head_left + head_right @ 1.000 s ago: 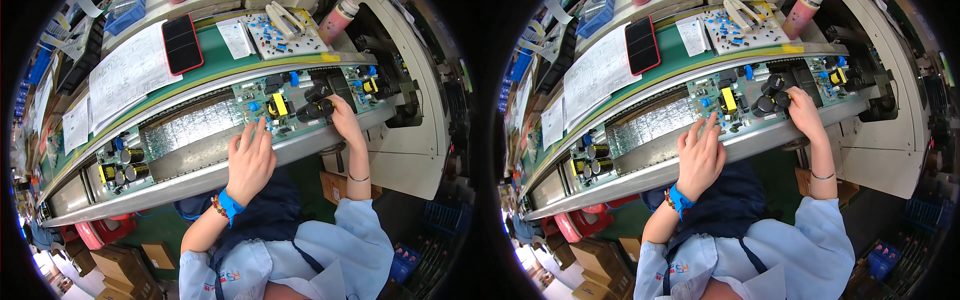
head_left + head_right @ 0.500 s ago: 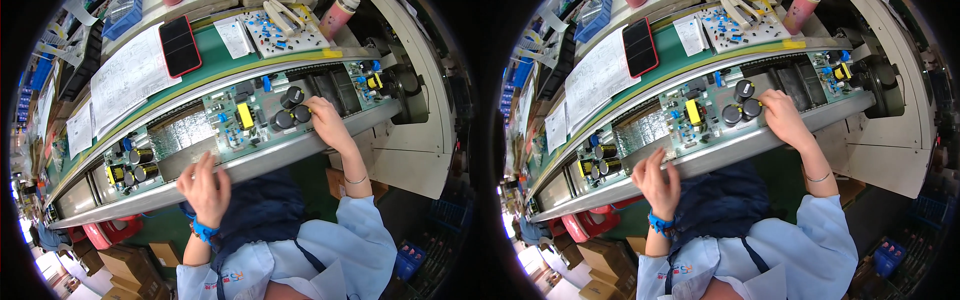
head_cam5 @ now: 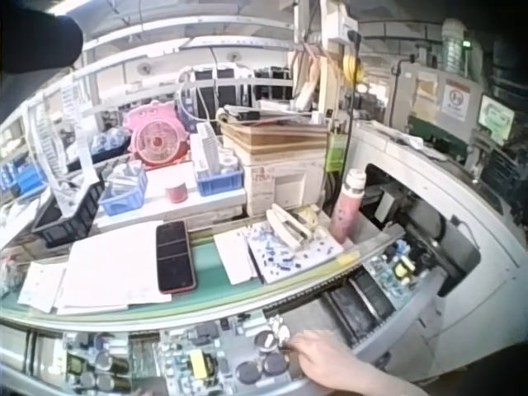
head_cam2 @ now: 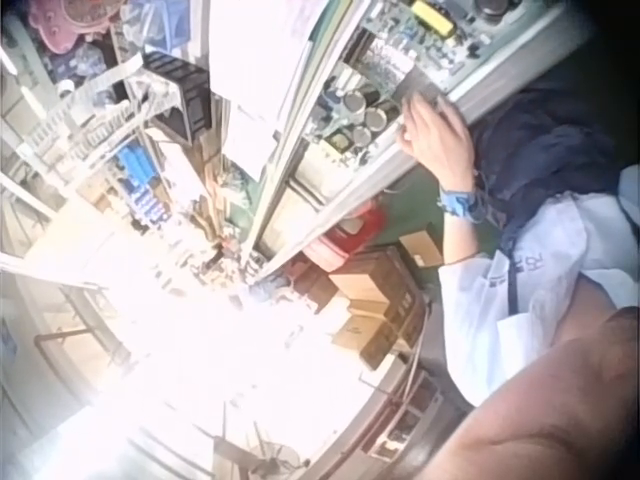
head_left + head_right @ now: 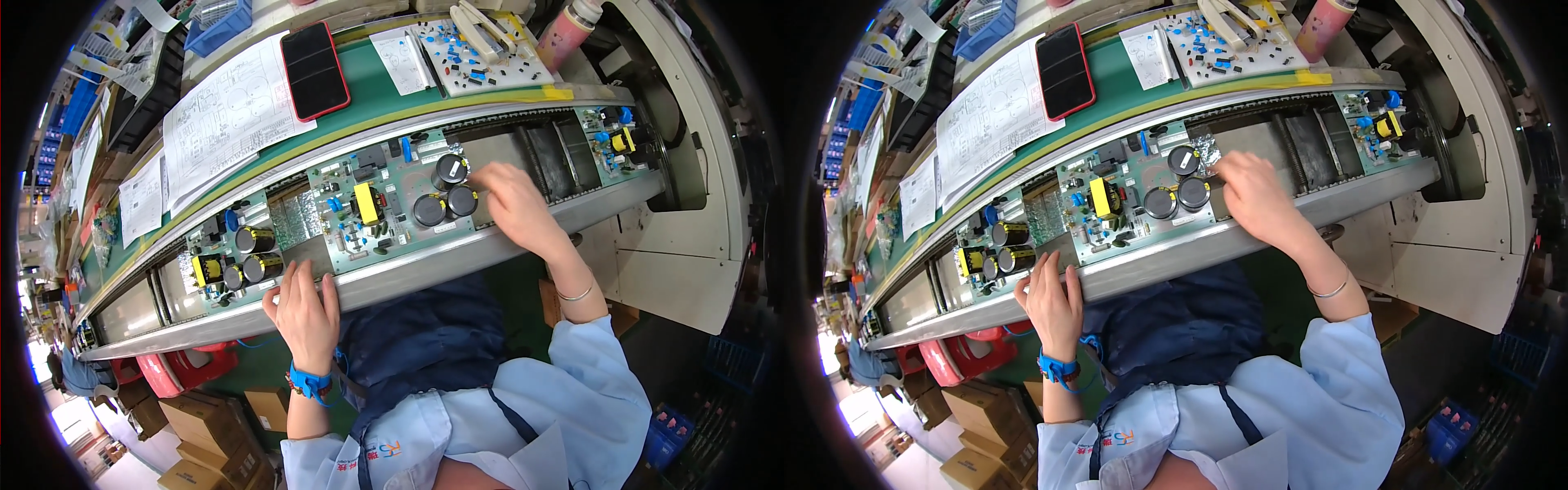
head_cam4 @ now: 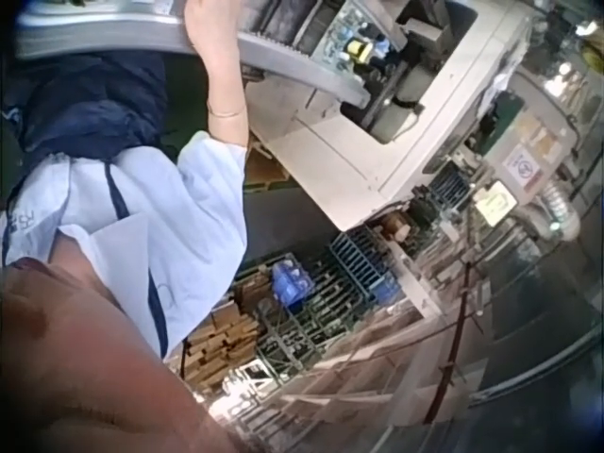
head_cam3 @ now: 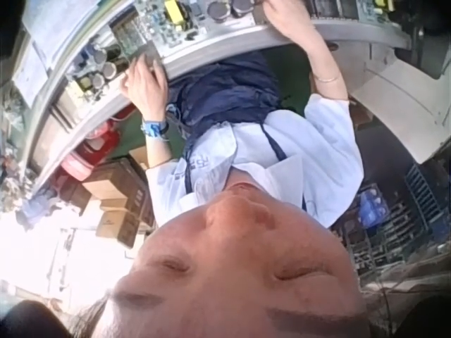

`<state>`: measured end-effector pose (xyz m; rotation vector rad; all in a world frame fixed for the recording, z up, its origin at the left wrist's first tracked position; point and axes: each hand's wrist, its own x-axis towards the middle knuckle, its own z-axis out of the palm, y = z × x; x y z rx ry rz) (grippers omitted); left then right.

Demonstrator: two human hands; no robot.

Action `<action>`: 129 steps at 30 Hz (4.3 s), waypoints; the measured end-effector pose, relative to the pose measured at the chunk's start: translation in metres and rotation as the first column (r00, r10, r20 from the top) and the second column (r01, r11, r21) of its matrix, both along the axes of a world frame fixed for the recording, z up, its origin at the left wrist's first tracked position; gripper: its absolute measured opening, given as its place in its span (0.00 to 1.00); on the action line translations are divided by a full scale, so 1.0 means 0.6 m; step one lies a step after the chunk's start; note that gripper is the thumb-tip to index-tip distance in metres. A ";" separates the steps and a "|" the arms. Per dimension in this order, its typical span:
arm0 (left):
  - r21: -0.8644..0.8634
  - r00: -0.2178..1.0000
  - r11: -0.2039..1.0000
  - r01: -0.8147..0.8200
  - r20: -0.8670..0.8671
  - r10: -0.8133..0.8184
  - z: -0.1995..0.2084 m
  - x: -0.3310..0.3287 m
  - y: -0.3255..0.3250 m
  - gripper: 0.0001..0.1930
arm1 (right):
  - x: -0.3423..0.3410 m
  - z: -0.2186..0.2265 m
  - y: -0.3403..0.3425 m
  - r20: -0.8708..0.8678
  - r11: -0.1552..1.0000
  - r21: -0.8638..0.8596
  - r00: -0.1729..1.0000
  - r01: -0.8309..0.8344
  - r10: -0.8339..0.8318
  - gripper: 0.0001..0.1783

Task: The person assembles circuit components, capacitors, and transformers onto a printed circuit board by hand.

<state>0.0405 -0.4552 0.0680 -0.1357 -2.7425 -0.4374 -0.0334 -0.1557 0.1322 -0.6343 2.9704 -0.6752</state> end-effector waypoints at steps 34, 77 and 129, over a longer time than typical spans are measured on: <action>0.093 0.967 0.963 -0.254 0.000 0.255 -0.030 0.008 -0.099 0.14 | 0.023 0.048 -0.073 -0.247 0.976 0.118 0.947 -0.183 0.208 0.24; 0.304 0.897 0.951 0.061 -0.434 0.081 -0.037 -0.014 0.016 0.12 | -0.076 0.052 0.052 -0.332 0.995 -0.002 0.938 0.102 -0.097 0.14; 0.322 0.875 0.943 0.085 -0.476 0.084 -0.040 -0.013 0.013 0.14 | -0.114 0.118 0.064 0.056 0.992 0.064 0.992 0.107 -0.111 0.07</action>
